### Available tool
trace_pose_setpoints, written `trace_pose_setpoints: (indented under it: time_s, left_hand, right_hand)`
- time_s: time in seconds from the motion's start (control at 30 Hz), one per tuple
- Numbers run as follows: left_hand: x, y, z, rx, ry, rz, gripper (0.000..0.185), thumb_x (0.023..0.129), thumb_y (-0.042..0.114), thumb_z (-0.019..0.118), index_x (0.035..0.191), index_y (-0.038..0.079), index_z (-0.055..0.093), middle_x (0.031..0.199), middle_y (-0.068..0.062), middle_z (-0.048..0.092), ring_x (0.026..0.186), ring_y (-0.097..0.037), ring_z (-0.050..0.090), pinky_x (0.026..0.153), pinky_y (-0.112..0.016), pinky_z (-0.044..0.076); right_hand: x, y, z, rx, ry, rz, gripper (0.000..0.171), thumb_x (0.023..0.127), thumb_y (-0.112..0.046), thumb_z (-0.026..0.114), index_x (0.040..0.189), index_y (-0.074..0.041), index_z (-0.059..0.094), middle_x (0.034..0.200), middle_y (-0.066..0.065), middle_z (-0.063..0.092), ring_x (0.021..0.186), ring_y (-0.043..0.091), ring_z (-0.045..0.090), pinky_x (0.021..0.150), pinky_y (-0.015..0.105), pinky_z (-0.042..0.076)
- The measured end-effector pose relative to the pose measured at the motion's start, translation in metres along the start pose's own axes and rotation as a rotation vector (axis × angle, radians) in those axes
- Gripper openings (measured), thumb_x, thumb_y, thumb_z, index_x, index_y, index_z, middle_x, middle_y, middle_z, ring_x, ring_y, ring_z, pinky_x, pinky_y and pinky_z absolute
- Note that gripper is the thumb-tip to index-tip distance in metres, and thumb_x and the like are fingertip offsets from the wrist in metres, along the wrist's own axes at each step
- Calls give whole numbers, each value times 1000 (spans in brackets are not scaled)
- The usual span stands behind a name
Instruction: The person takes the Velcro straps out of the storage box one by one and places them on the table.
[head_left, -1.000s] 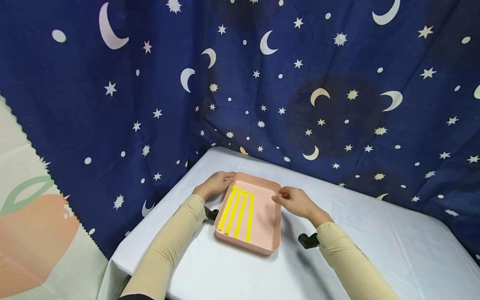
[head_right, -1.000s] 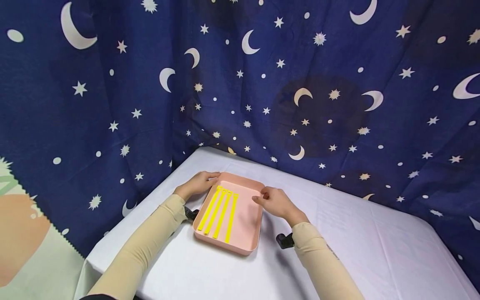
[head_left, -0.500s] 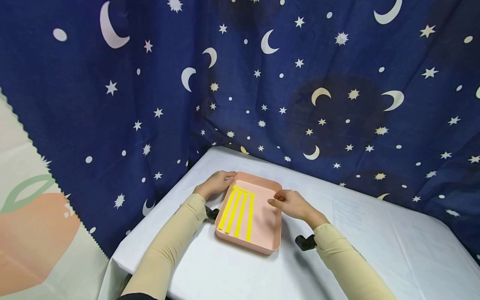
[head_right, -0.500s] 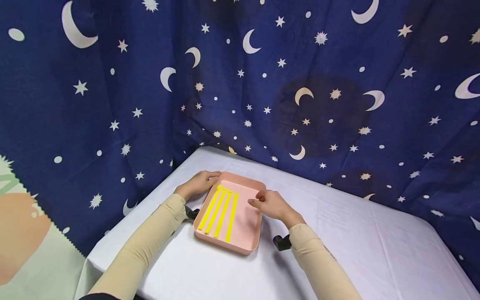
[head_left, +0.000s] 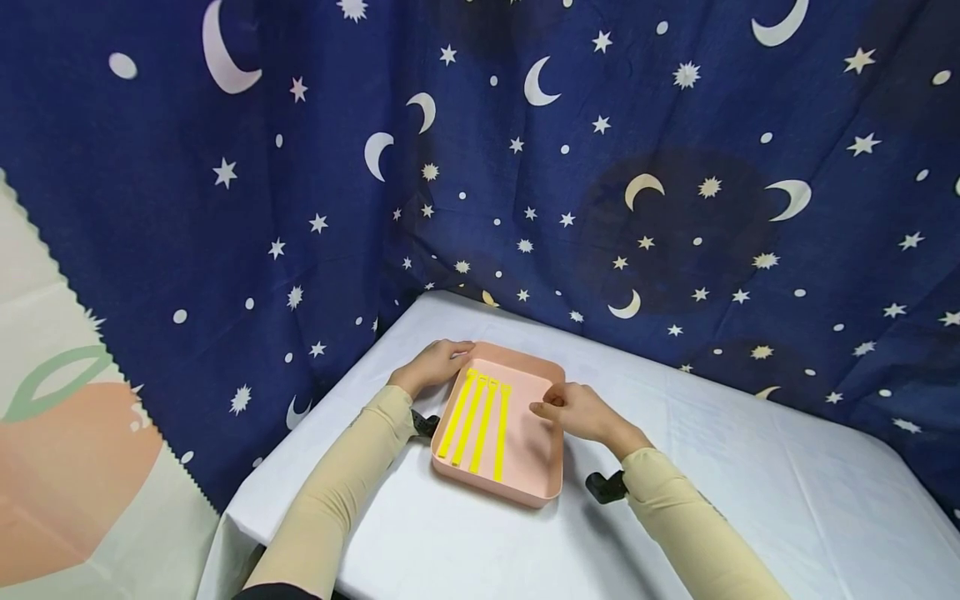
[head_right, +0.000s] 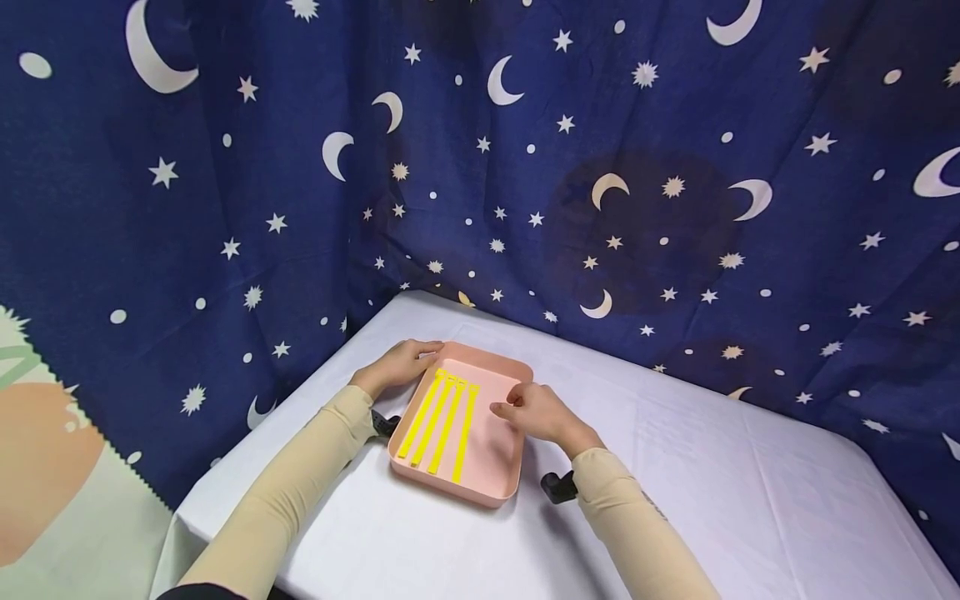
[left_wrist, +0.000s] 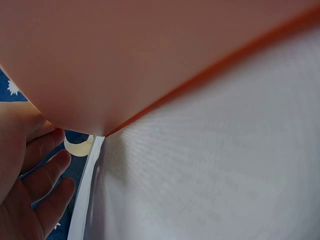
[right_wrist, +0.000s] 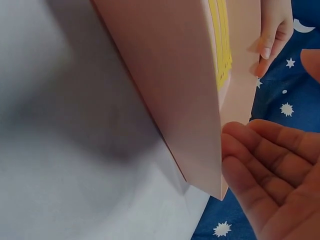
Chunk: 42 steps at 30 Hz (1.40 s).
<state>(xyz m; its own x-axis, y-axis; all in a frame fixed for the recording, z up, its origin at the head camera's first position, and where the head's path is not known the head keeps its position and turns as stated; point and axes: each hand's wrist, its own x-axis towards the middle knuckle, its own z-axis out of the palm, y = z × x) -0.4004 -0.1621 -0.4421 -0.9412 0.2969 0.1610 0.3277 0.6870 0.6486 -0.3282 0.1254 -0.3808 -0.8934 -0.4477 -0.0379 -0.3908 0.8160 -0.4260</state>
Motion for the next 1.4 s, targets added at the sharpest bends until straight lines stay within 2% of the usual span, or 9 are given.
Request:
trace_pose_setpoints:
  time_s: [0.57,1.03,1.4]
  left_hand:
    - [0,0,-1,2,1,-4,46,105,27,52,148,11,50,151,-6,52,144,-24,45,120,-41,39]
    - [2,-2,0,-7,3,-7,46,105,27,52,148,11,51,151,-6,52,144,-25,45,121,-41,37]
    - [1,-3,1,-4,0,-3,46,105,28,51,148,11,51,151,-6,52,144,-25,45,121,-41,38]
  right_hand:
    - [-5,-13,4,-21,-9,37,31,90,-40,66,85,-9,71,74,-1,66,70,15,57,60,27,46]
    - [-9,-26,10,-29,4,70,28,86,-34,71,74,-9,68,65,-1,61,61,14,53,54,25,42]
    - [-11,-32,20,-11,-4,109,29,86,-33,73,72,-8,68,64,-1,61,60,14,53,52,24,40]
